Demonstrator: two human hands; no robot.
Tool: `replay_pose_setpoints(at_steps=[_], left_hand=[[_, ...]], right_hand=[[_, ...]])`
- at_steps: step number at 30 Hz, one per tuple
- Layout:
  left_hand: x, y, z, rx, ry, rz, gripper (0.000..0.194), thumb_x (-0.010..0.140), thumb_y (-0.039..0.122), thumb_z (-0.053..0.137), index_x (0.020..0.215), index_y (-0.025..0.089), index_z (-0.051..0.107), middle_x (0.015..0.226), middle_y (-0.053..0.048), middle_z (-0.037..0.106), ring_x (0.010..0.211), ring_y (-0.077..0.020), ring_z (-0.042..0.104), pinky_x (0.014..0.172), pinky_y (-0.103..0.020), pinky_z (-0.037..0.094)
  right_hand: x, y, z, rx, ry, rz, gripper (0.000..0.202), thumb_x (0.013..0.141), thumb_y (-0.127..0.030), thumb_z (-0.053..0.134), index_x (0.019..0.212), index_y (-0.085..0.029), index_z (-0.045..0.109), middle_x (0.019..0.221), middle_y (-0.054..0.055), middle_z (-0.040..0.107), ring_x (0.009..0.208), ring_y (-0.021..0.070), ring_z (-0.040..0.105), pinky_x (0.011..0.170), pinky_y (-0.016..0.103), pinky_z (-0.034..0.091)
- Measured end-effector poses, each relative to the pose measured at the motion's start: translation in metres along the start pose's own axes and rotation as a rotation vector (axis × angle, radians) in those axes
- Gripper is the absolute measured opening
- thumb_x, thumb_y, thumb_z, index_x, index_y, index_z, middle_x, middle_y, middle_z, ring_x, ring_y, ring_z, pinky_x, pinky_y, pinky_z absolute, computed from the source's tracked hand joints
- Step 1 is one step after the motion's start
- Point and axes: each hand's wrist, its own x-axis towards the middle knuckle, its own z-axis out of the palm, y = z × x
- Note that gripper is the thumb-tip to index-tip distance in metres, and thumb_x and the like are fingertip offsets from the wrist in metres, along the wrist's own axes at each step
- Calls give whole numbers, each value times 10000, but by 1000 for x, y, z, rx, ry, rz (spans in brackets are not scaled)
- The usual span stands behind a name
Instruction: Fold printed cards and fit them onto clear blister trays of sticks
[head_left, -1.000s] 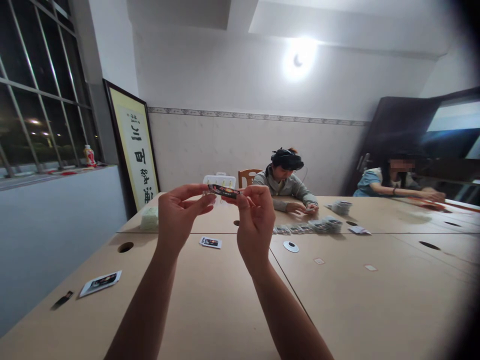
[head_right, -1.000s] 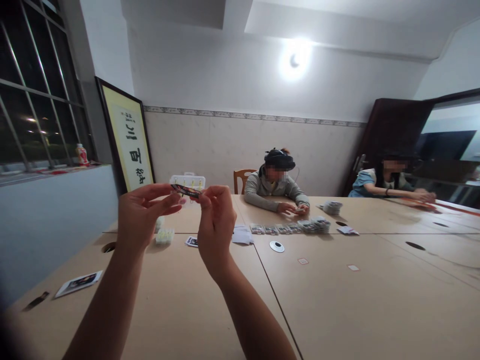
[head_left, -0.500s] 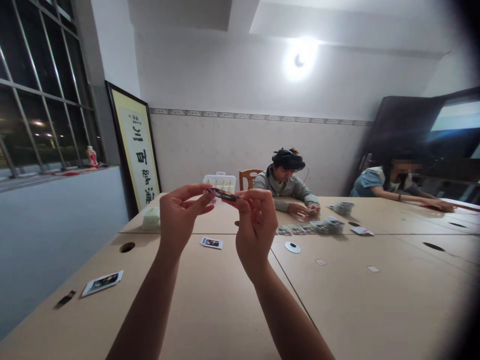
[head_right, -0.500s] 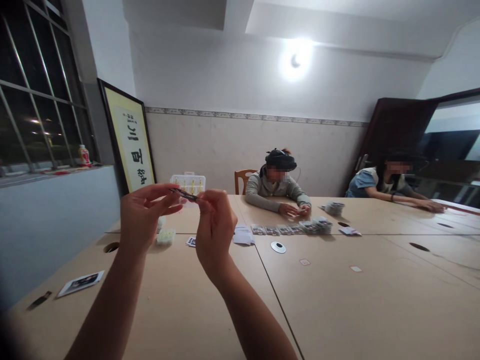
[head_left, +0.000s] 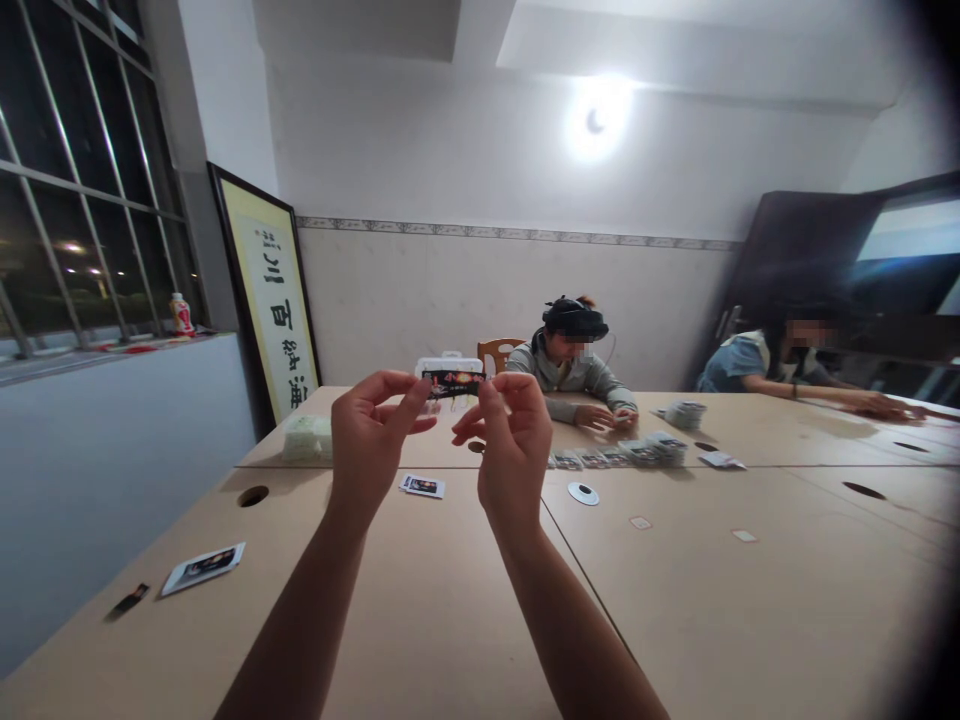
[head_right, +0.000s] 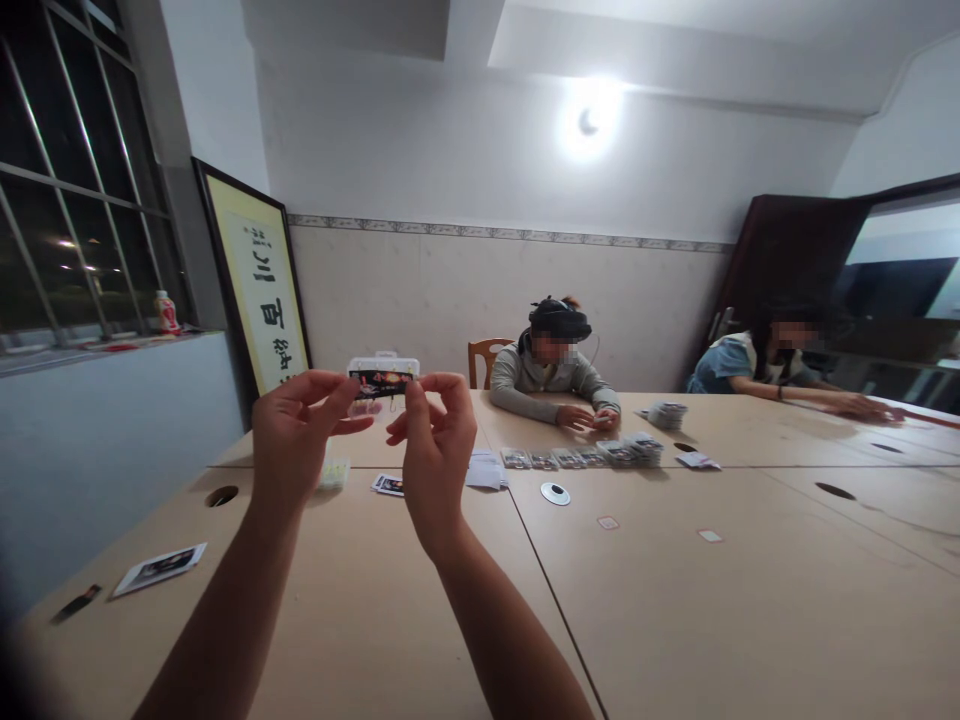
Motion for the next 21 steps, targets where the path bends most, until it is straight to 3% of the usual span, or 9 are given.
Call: replay_pose_setpoints(at_steps=[4, 9, 13, 21], left_hand=[[-2, 1, 4, 44, 13, 18, 279, 749, 405, 828, 757, 166, 685, 672, 35, 663, 585, -151, 736, 536, -211, 649], [-4, 2, 6, 103, 43, 40, 291, 784, 425, 784, 767, 172, 642, 686, 38, 640, 570, -141, 722, 513, -202, 629], [-7, -1, 8, 194, 66, 103, 269, 844, 421, 731, 797, 188, 605, 725, 35, 640, 567, -128, 716, 502, -186, 607], [-8, -4, 6, 295, 51, 174, 254, 901, 427, 672, 845, 205, 561, 734, 28, 668, 531, -105, 684, 492, -178, 592]], right_hand=[[3, 3, -4, 40, 2, 46, 242, 837, -408, 700, 836, -230, 537, 673, -73, 557, 406, 44, 526, 385, 177, 446], [7, 0, -6, 87, -77, 174, 312, 822, -464, 706, 832, -226, 504, 632, -94, 555, 308, 53, 526, 264, 155, 331], [7, -2, -4, 132, -95, 239, 356, 777, -478, 731, 839, -218, 496, 822, -38, 647, 405, 104, 664, 288, 165, 427], [7, 3, -3, 97, -86, 237, 383, 770, -508, 728, 842, -217, 489, 863, 12, 683, 500, 144, 720, 349, 187, 502]])
